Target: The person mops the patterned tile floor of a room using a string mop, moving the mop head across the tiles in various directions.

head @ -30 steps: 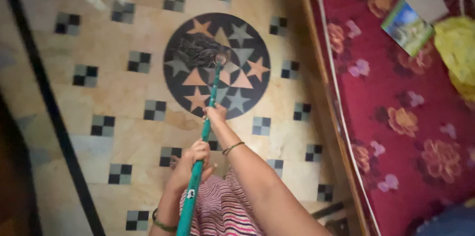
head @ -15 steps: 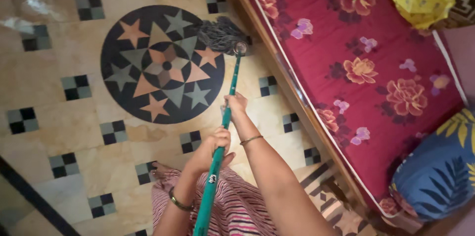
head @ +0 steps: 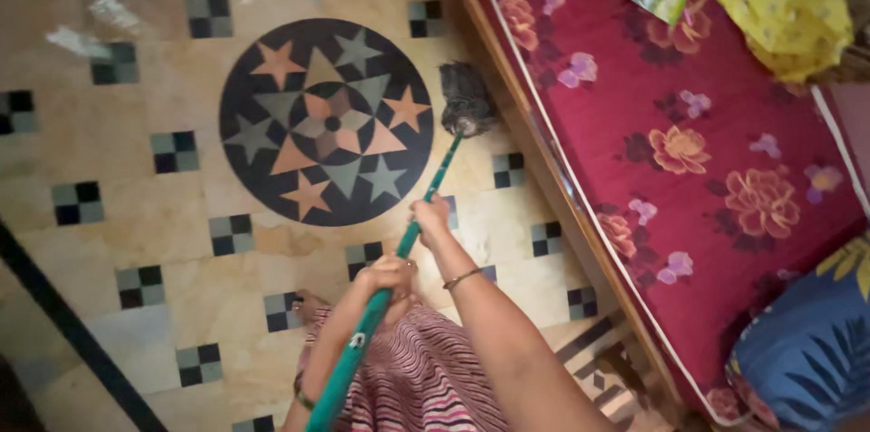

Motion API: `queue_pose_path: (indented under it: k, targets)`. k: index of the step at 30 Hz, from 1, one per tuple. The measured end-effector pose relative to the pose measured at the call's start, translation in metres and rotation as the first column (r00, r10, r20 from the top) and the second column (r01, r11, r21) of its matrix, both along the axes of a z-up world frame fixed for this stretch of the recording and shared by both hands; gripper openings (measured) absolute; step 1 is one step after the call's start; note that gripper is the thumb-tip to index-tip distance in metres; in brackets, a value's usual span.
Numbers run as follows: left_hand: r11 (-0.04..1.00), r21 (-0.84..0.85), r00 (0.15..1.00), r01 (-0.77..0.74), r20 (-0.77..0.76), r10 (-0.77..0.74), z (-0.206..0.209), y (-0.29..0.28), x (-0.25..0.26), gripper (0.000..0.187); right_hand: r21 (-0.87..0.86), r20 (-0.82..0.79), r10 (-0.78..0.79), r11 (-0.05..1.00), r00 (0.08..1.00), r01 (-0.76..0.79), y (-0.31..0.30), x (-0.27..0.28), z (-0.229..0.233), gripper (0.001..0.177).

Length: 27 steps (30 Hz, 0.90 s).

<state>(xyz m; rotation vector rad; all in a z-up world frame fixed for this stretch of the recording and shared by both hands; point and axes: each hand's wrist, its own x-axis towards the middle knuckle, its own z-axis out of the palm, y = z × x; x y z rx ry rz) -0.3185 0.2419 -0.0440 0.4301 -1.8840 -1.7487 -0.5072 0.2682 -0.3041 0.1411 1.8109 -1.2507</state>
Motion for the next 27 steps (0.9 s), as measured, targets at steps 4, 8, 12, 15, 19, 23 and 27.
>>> queue_pose_path:
  k: [4, 8, 12, 15, 19, 23, 27]
  targets:
    - [0.992, -0.077, 0.989, -0.099, 0.098, 0.106, 0.014, 0.002, 0.068, 0.035, 0.018, 0.033, 0.182, 0.983, 0.983, -0.183, -0.034, 0.079, 0.017, 0.018]
    - [0.975, -0.096, 0.959, -0.200, 0.186, 0.215, 0.030, 0.006, 0.148, 0.034, 0.005, 0.162, 0.325, 0.944, 0.932, -0.330, -0.066, 0.173, 0.020, 0.031]
    - [0.919, -0.173, 0.900, -0.353, 0.207, 0.385, 0.041, 0.008, 0.237, 0.035, 0.015, 0.101, 0.545, 0.836, 0.833, -0.549, -0.086, 0.297, 0.015, 0.045]
    - [0.859, -0.174, 0.812, -0.481, 0.280, 0.512, 0.046, 0.029, 0.304, 0.034, 0.025, 0.105, 0.683, 0.725, 0.723, -0.689, -0.084, 0.394, 0.016, 0.061]
    - [0.759, -0.155, 0.652, -0.633, 0.423, 0.630, 0.049, 0.057, 0.378, 0.038, 0.031, 0.118, 0.854, 0.507, 0.507, -0.861, -0.078, 0.499, 0.031, 0.069]
    - [0.662, -0.264, 0.559, -0.701, 0.372, 0.741, 0.047, 0.086, 0.438, 0.038, 0.027, 0.152, 0.933, 0.326, 0.326, -0.945, -0.062, 0.587, 0.063, 0.078]
    - [0.599, -0.233, 0.503, -0.766, 0.364, 0.784, 0.037, 0.121, 0.476, 0.039, 0.070, 0.176, 0.965, 0.185, 0.195, -0.980, -0.037, 0.632, 0.086, 0.073]
